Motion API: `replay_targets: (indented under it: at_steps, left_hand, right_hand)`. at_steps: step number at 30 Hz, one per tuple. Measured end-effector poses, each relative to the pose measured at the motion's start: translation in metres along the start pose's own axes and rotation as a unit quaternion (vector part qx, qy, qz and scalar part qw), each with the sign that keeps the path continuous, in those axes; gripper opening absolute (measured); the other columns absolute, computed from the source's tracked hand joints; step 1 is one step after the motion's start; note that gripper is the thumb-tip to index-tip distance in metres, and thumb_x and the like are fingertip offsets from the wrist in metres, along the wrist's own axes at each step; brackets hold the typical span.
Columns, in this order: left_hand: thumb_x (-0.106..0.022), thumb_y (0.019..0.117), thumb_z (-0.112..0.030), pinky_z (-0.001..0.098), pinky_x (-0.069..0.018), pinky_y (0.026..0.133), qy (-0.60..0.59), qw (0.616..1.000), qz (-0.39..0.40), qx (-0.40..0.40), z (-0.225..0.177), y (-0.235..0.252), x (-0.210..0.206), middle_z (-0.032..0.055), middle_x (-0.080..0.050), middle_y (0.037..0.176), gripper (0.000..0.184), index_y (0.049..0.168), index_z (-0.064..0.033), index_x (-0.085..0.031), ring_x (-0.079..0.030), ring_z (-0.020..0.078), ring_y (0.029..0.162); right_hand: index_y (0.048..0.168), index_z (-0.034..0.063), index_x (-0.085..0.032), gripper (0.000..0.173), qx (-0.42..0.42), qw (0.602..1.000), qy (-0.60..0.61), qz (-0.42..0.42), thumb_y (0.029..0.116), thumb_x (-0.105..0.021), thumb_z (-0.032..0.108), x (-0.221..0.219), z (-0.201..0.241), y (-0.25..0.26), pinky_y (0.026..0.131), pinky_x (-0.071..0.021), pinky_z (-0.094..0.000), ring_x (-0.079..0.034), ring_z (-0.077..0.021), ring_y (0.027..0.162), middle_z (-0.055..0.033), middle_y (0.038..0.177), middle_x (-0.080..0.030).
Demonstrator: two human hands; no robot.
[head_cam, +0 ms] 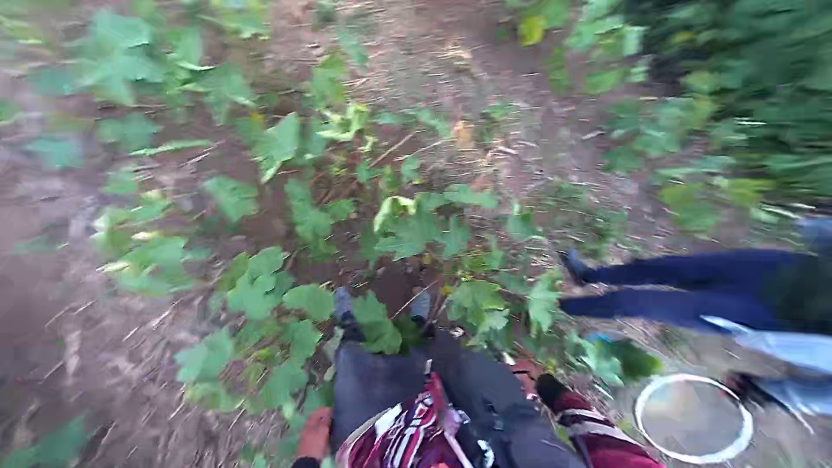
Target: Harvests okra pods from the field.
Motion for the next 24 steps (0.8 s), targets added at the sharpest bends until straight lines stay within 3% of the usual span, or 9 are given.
replay_targets:
  at_steps: [3,7,10,12,14,15,17,20,24]
  left_hand:
    - [-0.057,0.1037,-0.025,0.0631,-0.0448,0.108,0.13,0.99,-0.016,-0.046,-0.04,0.034,0.04,0.0273,-0.066,0.128,0.04,0.132,0.0025,-0.063,-0.061,0.0425,0.125]
    - [-0.055,0.1051,-0.033,0.0603,-0.0469,0.108,0.255,0.957,0.03,-0.134,-0.146,0.062,0.046,0.0218,-0.067,0.129,0.044,0.136,-0.0022,-0.061,-0.063,0.0373,0.124]
    - [-0.055,0.1058,-0.035,0.0556,-0.0479,0.109,0.266,0.94,0.111,-0.184,-0.229,0.08,-0.002,0.0175,-0.066,0.132,0.045,0.139,-0.0056,-0.059,-0.064,0.0321,0.124]
    - [-0.055,0.1058,-0.035,0.0539,-0.048,0.11,0.268,0.931,0.163,-0.187,-0.272,0.097,-0.052,0.0169,-0.066,0.133,0.045,0.139,-0.0061,-0.059,-0.064,0.0303,0.124]
    - [-0.054,0.1062,-0.035,0.0539,-0.0479,0.109,0.279,0.923,0.197,-0.179,-0.303,0.124,-0.107,0.0181,-0.065,0.132,0.044,0.138,-0.0054,-0.059,-0.064,0.0311,0.123]
    - [-0.053,0.1069,-0.034,0.0549,-0.0486,0.107,0.29,0.919,0.206,-0.172,-0.314,0.141,-0.135,0.0202,-0.065,0.132,0.044,0.138,-0.0037,-0.059,-0.064,0.0333,0.121]
    - [-0.051,0.1078,-0.034,0.0563,-0.0487,0.107,0.329,0.907,0.207,-0.166,-0.336,0.173,-0.189,0.023,-0.064,0.132,0.044,0.137,-0.0015,-0.059,-0.064,0.0365,0.12]
    - [-0.052,0.1075,-0.034,0.0561,-0.0481,0.106,0.346,0.904,0.16,-0.194,-0.384,0.205,-0.256,0.0232,-0.066,0.127,0.044,0.133,-0.0004,-0.062,-0.065,0.0366,0.119]
    - [-0.062,0.1022,-0.042,0.0486,-0.0424,0.116,0.272,0.904,0.119,-0.308,-0.435,0.222,-0.326,0.0234,-0.063,0.136,0.058,0.14,0.0024,-0.057,-0.058,0.0324,0.132]
  right_hand:
    - [0.142,0.0024,-0.054,0.06,-0.065,0.997,0.038,-0.003,0.1053,-0.054,0.05,-0.027,0.034,-0.042,0.084,-0.0569,-0.0545,-0.07,-0.0372,0.093,-0.0242,0.113,-0.07]
    - [0.137,0.0012,-0.057,0.059,-0.062,0.989,0.115,-0.069,0.1035,-0.058,0.05,-0.042,0.007,-0.027,0.078,-0.0588,-0.0533,-0.072,-0.0351,0.083,-0.0231,0.104,-0.072]
    - [0.136,0.0026,-0.061,0.051,-0.06,0.963,0.182,-0.189,0.1046,-0.057,0.043,-0.019,-0.011,-0.032,0.088,-0.0579,-0.0586,-0.073,-0.0372,0.092,-0.0223,0.105,-0.073]
    - [0.134,-0.0002,-0.061,0.044,-0.034,0.909,0.263,-0.321,0.105,-0.057,0.033,0.017,-0.018,-0.052,0.089,-0.056,-0.0612,-0.072,-0.0383,0.093,-0.0228,0.103,-0.073]
    - [0.133,-0.0056,-0.058,0.043,0.017,0.849,0.336,-0.408,0.1061,-0.056,0.027,0.056,-0.016,-0.069,0.082,-0.0566,-0.0577,-0.07,-0.0339,0.084,-0.0214,0.098,-0.072]
    - [0.134,-0.0065,-0.057,0.044,0.044,0.839,0.348,-0.416,0.106,-0.056,0.028,0.073,-0.012,-0.073,0.08,-0.0571,-0.0557,-0.07,-0.0309,0.082,-0.0199,0.097,-0.072]
    - [0.135,-0.0047,-0.058,0.047,0.102,0.869,0.321,-0.364,0.1029,-0.055,0.03,0.101,0.008,-0.063,0.078,-0.0588,-0.0503,-0.07,-0.0254,0.08,-0.0154,0.095,-0.073]
    - [0.136,0.0039,-0.06,0.051,0.11,0.954,0.217,-0.173,0.1031,-0.057,0.042,0.116,0.048,-0.008,0.084,-0.0586,-0.054,-0.071,-0.0295,0.086,-0.0158,0.098,-0.072]
    - [0.139,0.0032,-0.056,0.056,0.079,0.982,0.169,0.006,0.1072,-0.048,0.049,0.112,0.101,0.072,0.082,-0.0579,-0.0546,-0.071,-0.0341,0.084,-0.0216,0.102,-0.07]
Point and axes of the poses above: each hand's wrist, its own y-axis towards the middle knuckle, its own x-axis out of the back of the hand, z = x × y, the point moved 9 cm from there along y, towards the middle knuckle
